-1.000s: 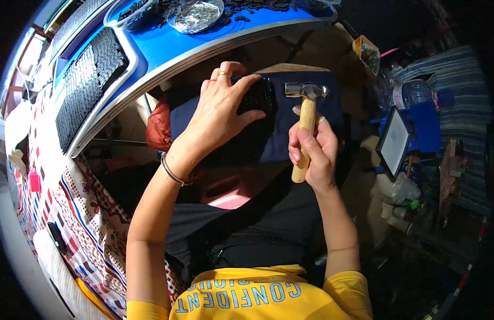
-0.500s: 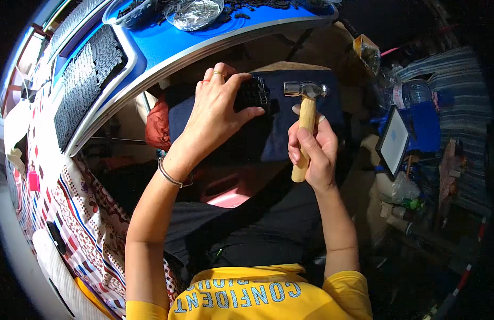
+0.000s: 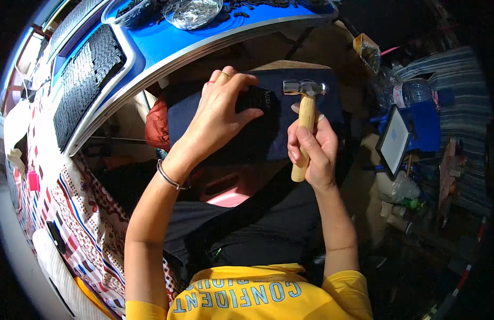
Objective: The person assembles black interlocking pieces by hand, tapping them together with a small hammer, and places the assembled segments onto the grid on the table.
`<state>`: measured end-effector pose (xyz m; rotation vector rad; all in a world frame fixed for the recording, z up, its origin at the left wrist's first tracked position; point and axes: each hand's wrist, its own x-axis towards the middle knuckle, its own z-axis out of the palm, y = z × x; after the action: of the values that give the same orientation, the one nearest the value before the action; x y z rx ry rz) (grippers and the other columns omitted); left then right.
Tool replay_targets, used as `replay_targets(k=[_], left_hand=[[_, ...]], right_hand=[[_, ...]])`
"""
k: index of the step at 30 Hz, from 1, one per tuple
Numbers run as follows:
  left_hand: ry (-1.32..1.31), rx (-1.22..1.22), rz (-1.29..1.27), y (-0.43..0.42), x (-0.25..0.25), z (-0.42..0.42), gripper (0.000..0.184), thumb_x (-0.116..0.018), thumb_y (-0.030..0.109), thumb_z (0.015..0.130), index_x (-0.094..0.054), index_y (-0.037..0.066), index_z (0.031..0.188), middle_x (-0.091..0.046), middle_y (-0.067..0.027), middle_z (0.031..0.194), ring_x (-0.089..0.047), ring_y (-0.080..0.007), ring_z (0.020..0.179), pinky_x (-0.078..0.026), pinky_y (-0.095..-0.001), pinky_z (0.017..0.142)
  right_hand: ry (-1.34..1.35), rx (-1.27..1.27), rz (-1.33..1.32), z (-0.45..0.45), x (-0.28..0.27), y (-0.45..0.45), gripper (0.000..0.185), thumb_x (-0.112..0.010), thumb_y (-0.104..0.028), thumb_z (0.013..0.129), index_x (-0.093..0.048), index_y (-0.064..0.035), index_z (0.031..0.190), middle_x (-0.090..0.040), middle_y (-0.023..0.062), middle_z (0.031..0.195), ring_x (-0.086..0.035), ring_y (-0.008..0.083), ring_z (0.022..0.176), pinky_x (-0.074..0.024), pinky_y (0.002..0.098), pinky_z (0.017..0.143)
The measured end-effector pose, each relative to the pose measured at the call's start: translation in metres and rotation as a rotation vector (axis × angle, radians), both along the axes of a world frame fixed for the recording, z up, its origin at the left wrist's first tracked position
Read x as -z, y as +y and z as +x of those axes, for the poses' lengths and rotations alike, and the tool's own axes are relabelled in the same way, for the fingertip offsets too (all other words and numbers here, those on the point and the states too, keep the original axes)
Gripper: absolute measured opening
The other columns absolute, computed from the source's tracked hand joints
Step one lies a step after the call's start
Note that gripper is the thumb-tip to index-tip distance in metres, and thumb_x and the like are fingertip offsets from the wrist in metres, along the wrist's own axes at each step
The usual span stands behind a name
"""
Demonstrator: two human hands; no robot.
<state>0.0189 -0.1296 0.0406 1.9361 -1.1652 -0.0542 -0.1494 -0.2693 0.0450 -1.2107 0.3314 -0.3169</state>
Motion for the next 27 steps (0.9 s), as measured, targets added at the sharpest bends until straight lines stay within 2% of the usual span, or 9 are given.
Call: replay_targets(k=[4, 9, 14, 19, 23, 24, 27], left_hand=[[0.014, 0.021, 0.033, 0.002, -0.001, -0.003, 0.037, -0.080, 0.014, 0.074, -0.065, 0.003, 0.106, -0.054, -0.0099, 0.101, -0.050, -0.0262, 0.090, -0.041, -0.0352, 0.081], [-0.071, 0.033, 0.038, 0.000, 0.000, -0.005, 0.032, -0.080, 0.013, 0.074, -0.067, 0.003, 0.102, -0.054, -0.0094, 0.098, -0.051, -0.0259, 0.086, -0.042, -0.0345, 0.078], [-0.075, 0.032, 0.043, 0.017, -0.009, -0.005, 0.034, -0.079, 0.012, 0.074, -0.067, 0.003, 0.104, -0.055, -0.0094, 0.098, -0.053, -0.0263, 0.087, -0.043, -0.0357, 0.080], [0.001, -0.053, 0.082, 0.073, -0.025, -0.011, 0.034, -0.079, 0.010, 0.074, -0.066, 0.003, 0.105, -0.056, -0.0095, 0.100, -0.054, -0.0263, 0.092, -0.045, -0.0353, 0.082], [0.200, -0.063, 0.118, 0.108, -0.015, -0.015, 0.038, -0.079, 0.008, 0.074, -0.064, 0.003, 0.109, -0.056, -0.0100, 0.105, -0.055, -0.0264, 0.095, -0.046, -0.0342, 0.083], [0.202, -0.072, 0.113, 0.111, -0.012, -0.015, 0.038, -0.079, 0.008, 0.074, -0.064, 0.003, 0.109, -0.056, -0.0100, 0.105, -0.055, -0.0264, 0.095, -0.046, -0.0342, 0.083], [0.199, -0.065, -0.012, 0.108, -0.002, -0.018, 0.042, -0.079, 0.007, 0.074, -0.063, 0.004, 0.113, -0.056, -0.0098, 0.106, -0.055, -0.0261, 0.094, -0.046, -0.0336, 0.081]], right_hand=[[-0.003, 0.003, 0.025, 0.000, 0.000, -0.001, 0.038, -0.057, -0.013, 0.098, -0.048, 0.0009, 0.132, -0.058, 0.0062, 0.081, -0.048, 0.0086, 0.057, -0.0399, 0.0187, 0.050], [0.022, -0.008, -0.052, 0.002, 0.001, 0.000, 0.038, -0.054, -0.013, 0.098, -0.046, 0.0004, 0.133, -0.057, 0.0073, 0.082, -0.044, 0.0078, 0.055, -0.0355, 0.0169, 0.047], [0.028, -0.029, -0.065, 0.002, 0.000, 0.000, 0.040, -0.054, -0.013, 0.099, -0.045, 0.0021, 0.134, -0.058, 0.0077, 0.082, -0.045, 0.0094, 0.055, -0.0384, 0.0180, 0.049], [0.177, -0.137, -0.196, 0.009, -0.009, 0.005, 0.045, -0.058, -0.011, 0.096, -0.045, -0.0016, 0.138, -0.059, 0.0092, 0.090, -0.050, 0.0122, 0.063, -0.0459, 0.0221, 0.057], [0.012, -0.043, -1.254, 0.026, -0.012, 0.025, 0.047, -0.063, -0.010, 0.091, -0.051, -0.0087, 0.136, -0.058, 0.0113, 0.108, -0.059, 0.0195, 0.076, -0.0497, 0.0272, 0.057], [0.007, -0.051, -1.257, 0.029, -0.013, 0.028, 0.047, -0.063, -0.010, 0.091, -0.051, -0.0087, 0.136, -0.058, 0.0113, 0.108, -0.059, 0.0195, 0.076, -0.0497, 0.0272, 0.057], [0.261, -0.167, -1.538, 0.032, -0.015, 0.039, 0.049, -0.067, -0.013, 0.086, -0.055, -0.0138, 0.134, -0.052, 0.0129, 0.127, -0.058, 0.0267, 0.100, -0.0525, 0.0376, 0.075]])
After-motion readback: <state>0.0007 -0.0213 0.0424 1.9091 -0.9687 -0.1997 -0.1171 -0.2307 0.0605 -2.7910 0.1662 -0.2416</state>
